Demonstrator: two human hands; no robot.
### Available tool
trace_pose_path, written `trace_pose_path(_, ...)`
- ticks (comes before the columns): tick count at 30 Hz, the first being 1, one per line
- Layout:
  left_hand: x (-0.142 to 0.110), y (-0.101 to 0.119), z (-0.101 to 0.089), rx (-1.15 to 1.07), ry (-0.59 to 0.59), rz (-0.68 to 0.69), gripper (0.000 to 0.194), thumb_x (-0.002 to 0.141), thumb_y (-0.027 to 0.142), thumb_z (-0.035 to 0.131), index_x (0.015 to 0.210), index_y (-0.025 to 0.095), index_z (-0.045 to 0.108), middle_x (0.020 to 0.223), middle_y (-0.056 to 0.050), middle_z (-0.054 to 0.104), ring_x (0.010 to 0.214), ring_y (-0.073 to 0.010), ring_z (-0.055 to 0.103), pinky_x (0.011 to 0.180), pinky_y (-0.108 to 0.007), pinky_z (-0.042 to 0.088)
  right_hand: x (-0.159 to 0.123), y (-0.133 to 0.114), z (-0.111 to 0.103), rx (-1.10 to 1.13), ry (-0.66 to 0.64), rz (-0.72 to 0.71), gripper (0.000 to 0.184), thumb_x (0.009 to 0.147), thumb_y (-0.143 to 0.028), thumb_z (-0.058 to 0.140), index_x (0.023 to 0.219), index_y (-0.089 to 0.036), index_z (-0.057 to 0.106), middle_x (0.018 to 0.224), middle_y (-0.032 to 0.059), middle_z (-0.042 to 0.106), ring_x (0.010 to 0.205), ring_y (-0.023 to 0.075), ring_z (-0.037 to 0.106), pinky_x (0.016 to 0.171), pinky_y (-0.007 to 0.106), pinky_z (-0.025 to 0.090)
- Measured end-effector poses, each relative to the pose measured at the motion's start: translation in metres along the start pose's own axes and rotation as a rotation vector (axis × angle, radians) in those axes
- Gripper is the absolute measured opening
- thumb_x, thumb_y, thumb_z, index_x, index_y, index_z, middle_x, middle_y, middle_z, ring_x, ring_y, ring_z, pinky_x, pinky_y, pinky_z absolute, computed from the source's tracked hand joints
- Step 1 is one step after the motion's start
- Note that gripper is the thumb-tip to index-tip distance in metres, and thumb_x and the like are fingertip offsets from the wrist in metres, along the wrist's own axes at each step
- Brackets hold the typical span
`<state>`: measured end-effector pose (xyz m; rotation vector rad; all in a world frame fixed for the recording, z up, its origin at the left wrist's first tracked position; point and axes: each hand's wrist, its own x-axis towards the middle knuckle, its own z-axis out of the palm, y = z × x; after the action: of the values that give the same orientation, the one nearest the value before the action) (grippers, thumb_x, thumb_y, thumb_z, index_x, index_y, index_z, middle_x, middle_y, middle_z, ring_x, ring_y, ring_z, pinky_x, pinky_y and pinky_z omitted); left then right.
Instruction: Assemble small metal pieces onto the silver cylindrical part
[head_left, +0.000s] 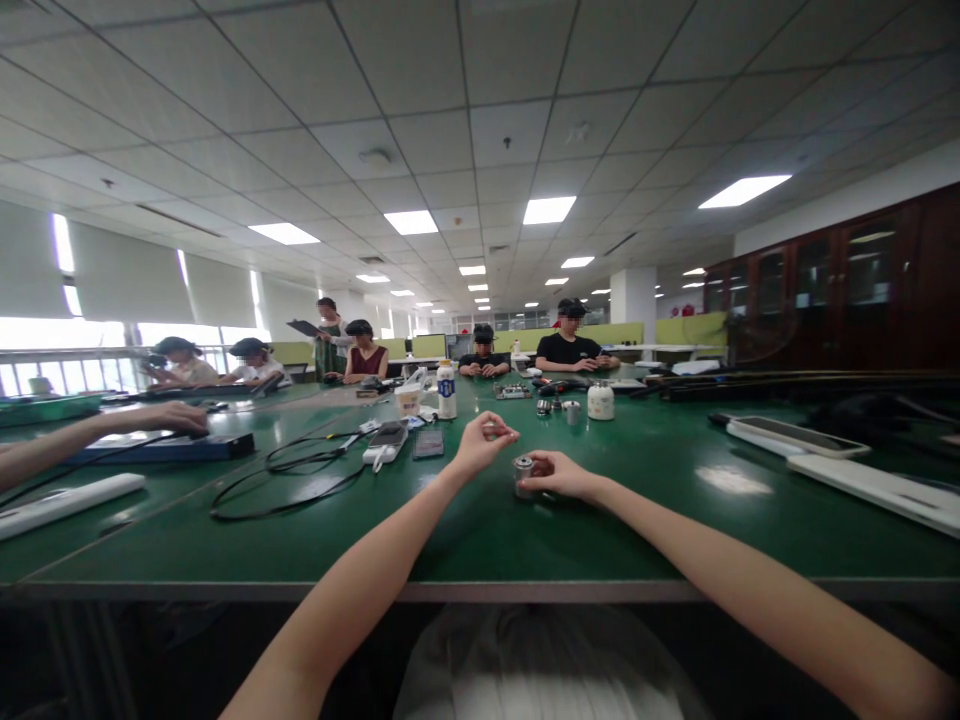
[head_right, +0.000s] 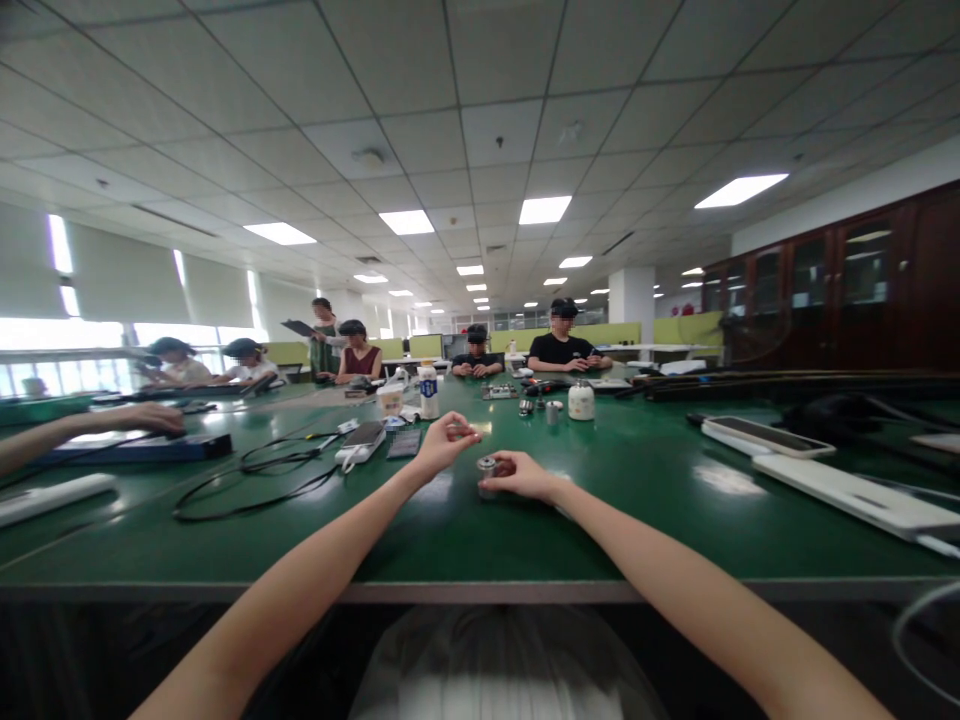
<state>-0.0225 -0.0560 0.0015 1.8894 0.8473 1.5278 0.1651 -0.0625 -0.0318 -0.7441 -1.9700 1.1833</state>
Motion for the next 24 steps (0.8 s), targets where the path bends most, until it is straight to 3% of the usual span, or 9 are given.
trace_pose_path(2,0.004,-0.012,-0.01,0.025,0.045,-0.03,0.036,0.062,0.034,0.075,0.078,0.016,0.049,0.076,-0.004,0.068,0.079,-0.0184,0.067,0.071,-0.029,0.051,-0.001,-0.003,0.0,-0.005,-0.005,0.002,0.057,0.056,-0.036,0.079,0.105,-0.013,0.059,0.092,0.0068,0.067,0.086,0.0183,0.063,0.084,0.034,0.047)
trace_pose_path(7,0.002,-0.039,-0.03,0.329,-0.291,-0.198,0.034,0.052,0.033,0.08,0.072,0.012,0.06,0.069,-0.005,0.068,0.069,-0.0195,0.066,0.065,-0.028,0.05,-0.004,-0.008,0.001,-0.025,-0.02,-0.01,0.054,0.057,-0.036,0.079,0.103,-0.014,0.06,0.093,0.0065,0.067,0.086,0.0181,0.062,0.083,0.033,0.047)
trace_pose_path(13,0.001,-0.04,-0.029,0.399,-0.422,-0.195,0.041,0.055,0.033,0.078,0.088,0.012,0.067,0.084,-0.01,0.071,0.08,-0.0206,0.067,0.073,-0.029,0.05,-0.004,-0.007,0.001,-0.012,-0.027,-0.013,0.054,0.058,-0.034,0.078,0.104,-0.014,0.059,0.096,0.0072,0.066,0.089,0.0184,0.062,0.084,0.033,0.047)
trace_pose_path(19,-0.003,-0.036,-0.024,0.467,-0.405,-0.163,0.038,0.059,0.031,0.075,0.092,0.012,0.068,0.079,-0.008,0.072,0.077,-0.0217,0.068,0.074,-0.03,0.051,-0.002,-0.004,0.0,-0.011,-0.033,-0.029,0.052,0.058,-0.033,0.078,0.102,-0.014,0.059,0.094,0.0068,0.066,0.086,0.0179,0.062,0.082,0.033,0.047)
trace_pose_path(24,-0.003,-0.02,-0.006,0.3,-0.216,-0.004,0.035,0.069,0.028,0.069,0.1,0.014,0.063,0.081,-0.007,0.072,0.078,-0.0194,0.068,0.074,-0.028,0.051,0.0,-0.001,0.0,-0.018,-0.024,-0.038,0.052,0.058,-0.034,0.078,0.103,-0.014,0.059,0.086,0.0039,0.066,0.08,0.0163,0.062,0.078,0.031,0.047)
